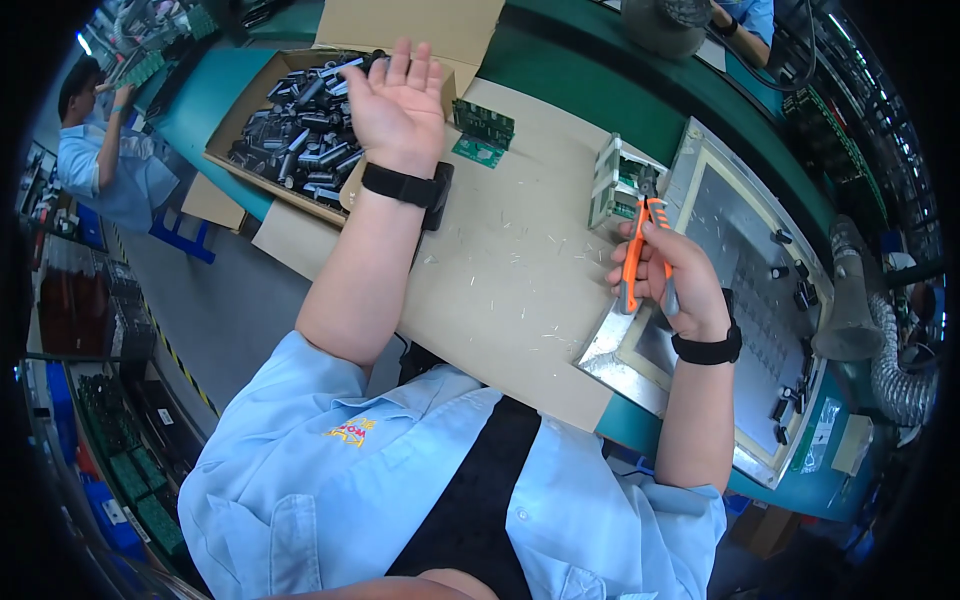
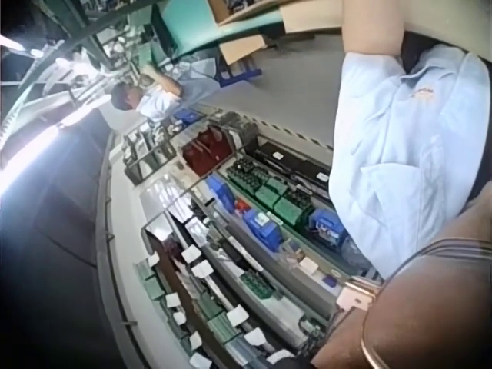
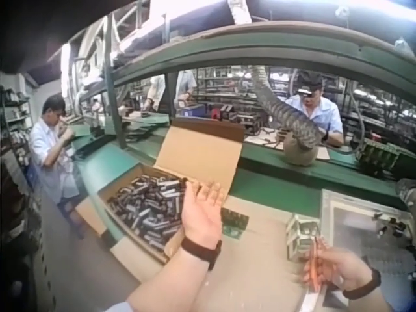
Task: Using pliers to trim pins or parts from small electronic circuit boards and arranging them on a metal tray.
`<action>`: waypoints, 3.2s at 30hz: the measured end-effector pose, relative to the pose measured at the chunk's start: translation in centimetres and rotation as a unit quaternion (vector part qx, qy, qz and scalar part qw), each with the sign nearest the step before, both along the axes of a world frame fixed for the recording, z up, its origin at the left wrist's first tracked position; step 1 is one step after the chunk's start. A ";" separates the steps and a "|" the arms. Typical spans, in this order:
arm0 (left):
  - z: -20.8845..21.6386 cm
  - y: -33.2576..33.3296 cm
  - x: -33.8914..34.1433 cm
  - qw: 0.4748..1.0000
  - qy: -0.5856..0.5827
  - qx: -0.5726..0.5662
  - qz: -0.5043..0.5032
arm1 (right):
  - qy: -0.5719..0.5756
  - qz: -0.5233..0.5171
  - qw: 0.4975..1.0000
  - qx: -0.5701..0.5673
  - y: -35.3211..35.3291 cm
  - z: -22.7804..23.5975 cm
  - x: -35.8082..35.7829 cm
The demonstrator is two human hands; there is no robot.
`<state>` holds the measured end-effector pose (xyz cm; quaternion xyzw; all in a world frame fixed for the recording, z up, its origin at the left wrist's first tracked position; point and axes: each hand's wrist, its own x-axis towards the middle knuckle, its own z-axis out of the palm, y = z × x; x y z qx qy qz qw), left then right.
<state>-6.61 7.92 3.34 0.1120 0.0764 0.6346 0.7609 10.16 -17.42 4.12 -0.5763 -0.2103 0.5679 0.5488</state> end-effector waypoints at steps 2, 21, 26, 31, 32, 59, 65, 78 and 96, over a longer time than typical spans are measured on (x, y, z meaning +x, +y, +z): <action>-0.4 -0.3 0.3 1.000 0.010 0.017 -0.020 | -0.019 -0.006 1.000 0.009 0.0 0.2 -0.1; -2.8 -8.6 4.4 0.669 0.490 0.504 -0.241 | -0.596 -0.056 0.762 -0.249 -6.8 0.3 3.4; -2.8 -8.2 4.2 0.692 0.481 0.486 -0.232 | -0.645 -0.019 0.719 -0.257 -3.7 -1.1 0.9; -2.9 -8.2 4.3 0.682 0.482 0.517 -0.189 | -0.664 -0.025 0.704 -0.253 -3.6 -1.5 1.5; -2.8 -8.3 4.3 0.668 0.473 0.555 -0.148 | -0.613 -0.042 0.758 -0.220 -3.7 -0.9 1.7; -3.3 -8.7 6.4 0.709 0.544 0.424 -0.143 | -0.249 -0.139 0.958 0.030 0.4 0.2 0.1; -3.9 -8.5 6.6 0.700 0.554 0.428 -0.139 | -0.300 -0.101 0.948 0.035 1.1 -0.7 -1.0; -4.1 -8.2 7.0 0.714 0.549 0.400 -0.169 | -0.185 0.011 0.975 -0.124 -0.2 1.7 -0.9; -4.2 -8.3 7.0 0.684 0.581 0.416 -0.146 | -0.236 0.024 0.963 -0.132 0.9 1.9 -1.3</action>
